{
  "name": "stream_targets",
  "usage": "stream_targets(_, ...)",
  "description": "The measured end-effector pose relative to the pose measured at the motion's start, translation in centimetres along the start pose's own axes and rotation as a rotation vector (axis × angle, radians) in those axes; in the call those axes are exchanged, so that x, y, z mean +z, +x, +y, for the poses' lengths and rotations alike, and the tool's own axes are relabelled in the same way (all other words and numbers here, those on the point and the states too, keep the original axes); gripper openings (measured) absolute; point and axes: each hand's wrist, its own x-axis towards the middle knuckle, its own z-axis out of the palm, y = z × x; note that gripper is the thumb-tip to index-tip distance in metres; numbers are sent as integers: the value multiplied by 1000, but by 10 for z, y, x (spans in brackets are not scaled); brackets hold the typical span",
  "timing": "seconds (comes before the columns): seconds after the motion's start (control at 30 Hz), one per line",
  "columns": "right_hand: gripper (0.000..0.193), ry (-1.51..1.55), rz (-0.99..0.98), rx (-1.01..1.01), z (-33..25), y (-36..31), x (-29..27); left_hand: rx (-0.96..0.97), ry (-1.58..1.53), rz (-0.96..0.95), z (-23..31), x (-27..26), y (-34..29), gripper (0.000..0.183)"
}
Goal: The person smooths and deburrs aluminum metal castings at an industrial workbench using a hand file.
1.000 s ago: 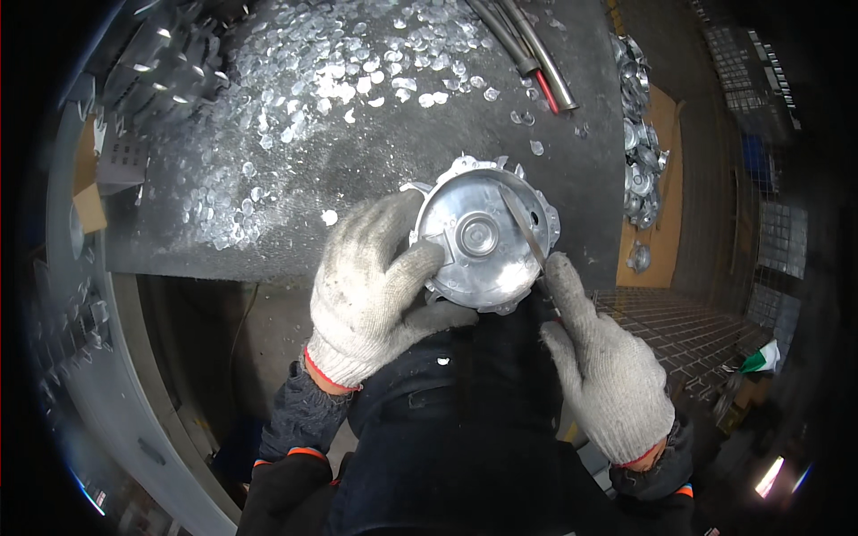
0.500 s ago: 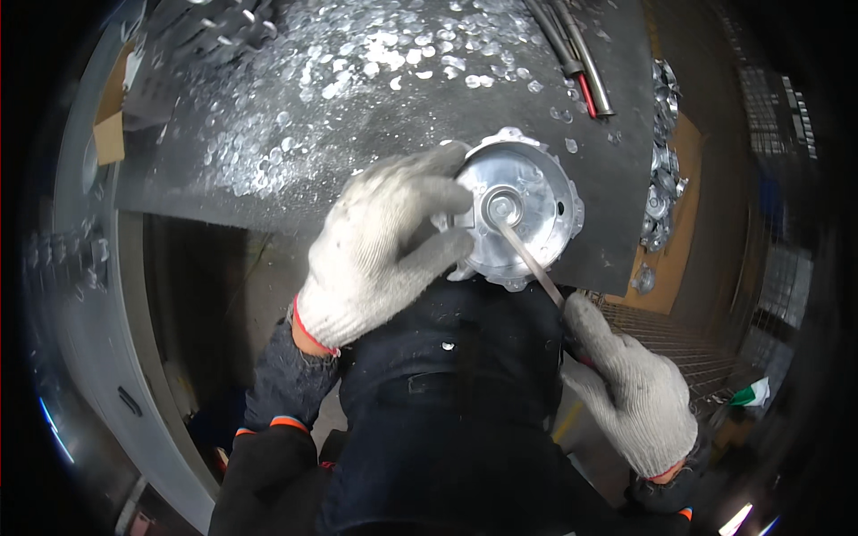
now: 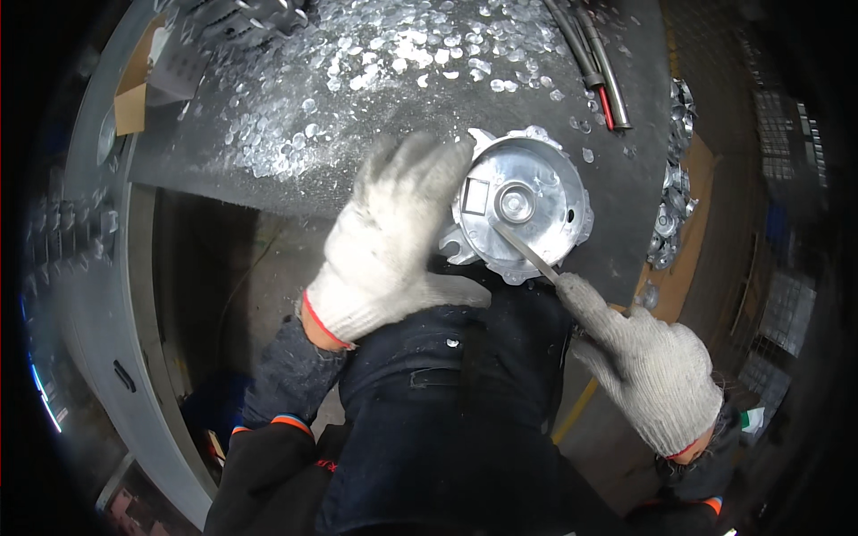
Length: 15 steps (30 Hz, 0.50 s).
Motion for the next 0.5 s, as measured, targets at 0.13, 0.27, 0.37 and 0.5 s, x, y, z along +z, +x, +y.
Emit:
stream_targets(0.13, 69, 16, 14, -34, 0, 5, -1, 60, 61, 110, 6, 15, -3, 115)
stream_targets(0.27, 70, -36, 12, 13, -2, 9, -1, 15, 52, 86, 9, 13, -2, 107)
stream_targets(0.37, 72, -16, 28, -5, 0, 9, 1, 12, 61, 61, 8, 10, 2, 104)
stream_targets(0.5, 74, -53, 39, -50, 5, 6, 1, 37, 30, 67, 3, 3, 8, 102)
